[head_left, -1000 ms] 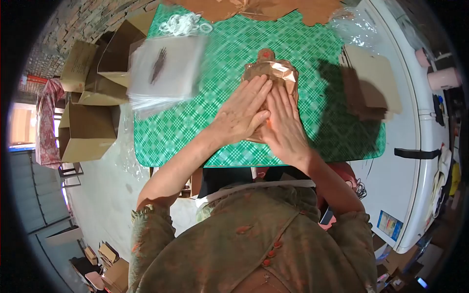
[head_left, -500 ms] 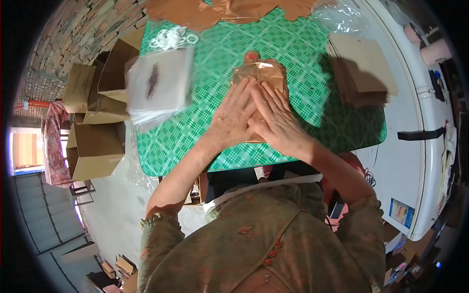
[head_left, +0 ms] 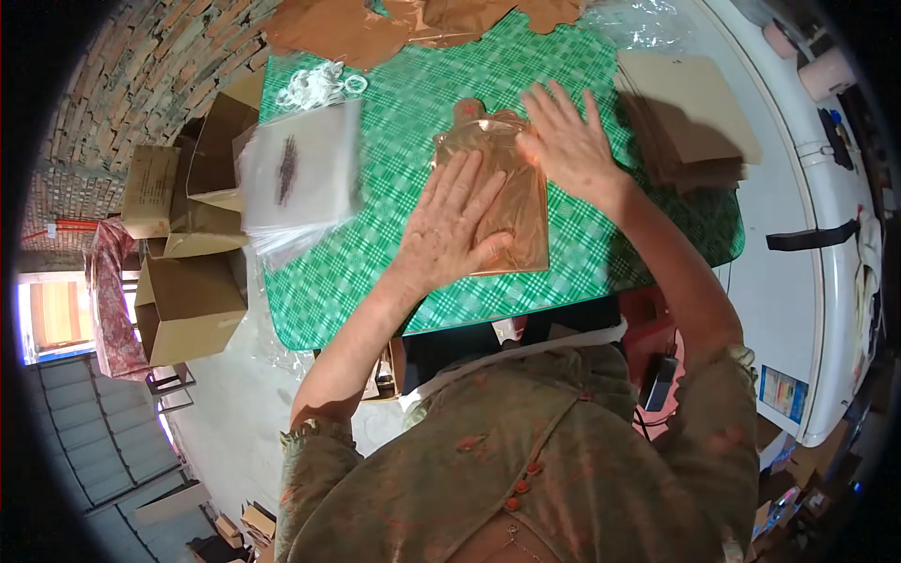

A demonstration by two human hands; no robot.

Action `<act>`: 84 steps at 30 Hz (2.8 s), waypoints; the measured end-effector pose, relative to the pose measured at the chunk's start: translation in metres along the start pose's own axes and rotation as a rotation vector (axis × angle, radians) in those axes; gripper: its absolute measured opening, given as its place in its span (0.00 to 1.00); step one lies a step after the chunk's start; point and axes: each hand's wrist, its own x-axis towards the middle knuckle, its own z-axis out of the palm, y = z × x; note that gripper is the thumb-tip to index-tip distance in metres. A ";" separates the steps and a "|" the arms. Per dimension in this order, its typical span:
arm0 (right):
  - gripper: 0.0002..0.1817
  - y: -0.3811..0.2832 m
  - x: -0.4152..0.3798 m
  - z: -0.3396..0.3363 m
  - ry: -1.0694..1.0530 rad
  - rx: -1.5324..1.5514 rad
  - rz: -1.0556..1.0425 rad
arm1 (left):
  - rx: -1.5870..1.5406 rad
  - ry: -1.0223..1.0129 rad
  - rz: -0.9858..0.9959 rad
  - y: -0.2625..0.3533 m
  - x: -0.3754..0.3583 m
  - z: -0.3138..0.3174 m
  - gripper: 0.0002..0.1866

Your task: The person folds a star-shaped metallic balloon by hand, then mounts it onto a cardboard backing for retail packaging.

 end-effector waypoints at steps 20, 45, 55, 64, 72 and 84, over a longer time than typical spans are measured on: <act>0.16 0.013 -0.067 -0.019 0.236 0.361 -0.192 | -0.042 0.041 -0.002 0.003 -0.001 -0.004 0.43; 0.34 0.001 -0.108 -0.034 0.126 0.347 -0.281 | -0.045 -0.045 -0.011 0.008 0.008 -0.006 0.38; 0.31 -0.001 -0.101 -0.036 -0.026 0.492 -0.368 | -0.130 -0.058 -0.014 0.006 0.008 -0.006 0.40; 0.38 -0.006 -0.092 -0.025 -0.099 0.580 -0.507 | -0.132 -0.092 -0.006 0.006 0.010 -0.007 0.39; 0.39 -0.006 -0.089 -0.024 -0.111 0.577 -0.542 | -0.055 -0.111 0.012 0.005 0.010 -0.004 0.36; 0.35 -0.004 -0.091 -0.021 -0.088 0.628 -0.594 | -0.044 -0.155 -0.011 0.006 0.011 -0.004 0.34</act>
